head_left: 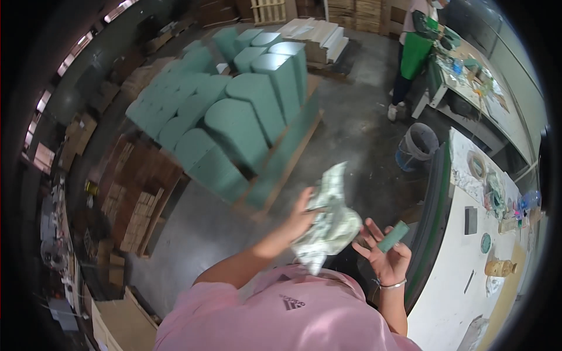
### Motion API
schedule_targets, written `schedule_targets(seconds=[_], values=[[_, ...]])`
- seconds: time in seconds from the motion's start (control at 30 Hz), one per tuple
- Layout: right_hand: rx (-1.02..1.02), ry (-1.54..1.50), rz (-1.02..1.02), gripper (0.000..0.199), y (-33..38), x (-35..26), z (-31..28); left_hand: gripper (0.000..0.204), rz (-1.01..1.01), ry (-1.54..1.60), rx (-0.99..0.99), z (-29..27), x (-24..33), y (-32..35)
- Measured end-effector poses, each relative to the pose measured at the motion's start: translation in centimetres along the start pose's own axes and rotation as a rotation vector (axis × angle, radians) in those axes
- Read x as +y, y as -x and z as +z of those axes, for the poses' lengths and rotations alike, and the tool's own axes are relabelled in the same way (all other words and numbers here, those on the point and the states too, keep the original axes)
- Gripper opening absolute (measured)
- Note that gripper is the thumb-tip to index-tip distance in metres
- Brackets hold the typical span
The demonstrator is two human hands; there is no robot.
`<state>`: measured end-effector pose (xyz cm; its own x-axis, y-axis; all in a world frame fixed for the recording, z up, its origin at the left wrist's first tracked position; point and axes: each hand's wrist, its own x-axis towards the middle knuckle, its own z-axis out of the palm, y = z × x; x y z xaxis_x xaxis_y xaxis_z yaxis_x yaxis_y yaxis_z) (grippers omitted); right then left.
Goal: Cleaning, sanding, and organizing a stack of green wooden furniture components.
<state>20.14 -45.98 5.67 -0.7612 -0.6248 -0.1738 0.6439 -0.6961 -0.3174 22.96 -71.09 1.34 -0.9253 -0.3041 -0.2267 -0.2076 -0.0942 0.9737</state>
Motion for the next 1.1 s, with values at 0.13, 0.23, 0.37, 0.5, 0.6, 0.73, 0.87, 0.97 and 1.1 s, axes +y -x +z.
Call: schedule_targets(seconds=[0.13, 0.23, 0.37, 0.5, 0.6, 0.73, 0.87, 0.97, 1.1], values=[[0.035, 0.049, 0.132, 0.032, -2.6, 5.8, 0.3, 0.061, 0.028, -0.048, 0.209, -13.6, -2.4, 7.1], [-0.02, 0.01, 0.242, 0.031, -5.3, 9.1, 0.3, 0.037, -0.058, -0.143, 0.422, -22.2, -3.1, 11.2], [0.012, 0.022, 0.325, 0.035, -9.0, 12.6, 1.6, 0.014, -0.086, -0.445, 0.667, -30.5, 1.0, 12.6], [0.051, 0.081, 0.416, 0.035, -13.8, 15.7, 2.0, 0.016, -0.006, -1.188, 0.77, -35.1, 5.5, 9.5], [0.091, 0.126, 0.418, 0.037, -17.7, 17.5, 2.9, 0.008, 0.207, -1.46, 0.722, -37.6, 8.7, 5.1], [0.098, 0.219, 0.409, 0.045, -23.3, 20.4, 3.3, 0.011, 0.531, -1.601, 0.509, -40.1, 11.6, -1.7], [0.164, 0.293, 0.364, 0.04, -27.3, 23.9, 3.5, 0.012, 0.621, -1.641, 0.24, -41.1, 11.5, -7.1], [0.202, 0.344, 0.293, 0.034, -29.3, 27.0, 3.6, 0.015, 0.646, -1.64, 0.075, -41.4, 9.4, -9.8], [0.313, 0.383, 0.16, 0.035, -31.3, 31.7, 3.4, 0.033, 0.685, -1.493, -0.064, -42.1, 7.5, -11.8]])
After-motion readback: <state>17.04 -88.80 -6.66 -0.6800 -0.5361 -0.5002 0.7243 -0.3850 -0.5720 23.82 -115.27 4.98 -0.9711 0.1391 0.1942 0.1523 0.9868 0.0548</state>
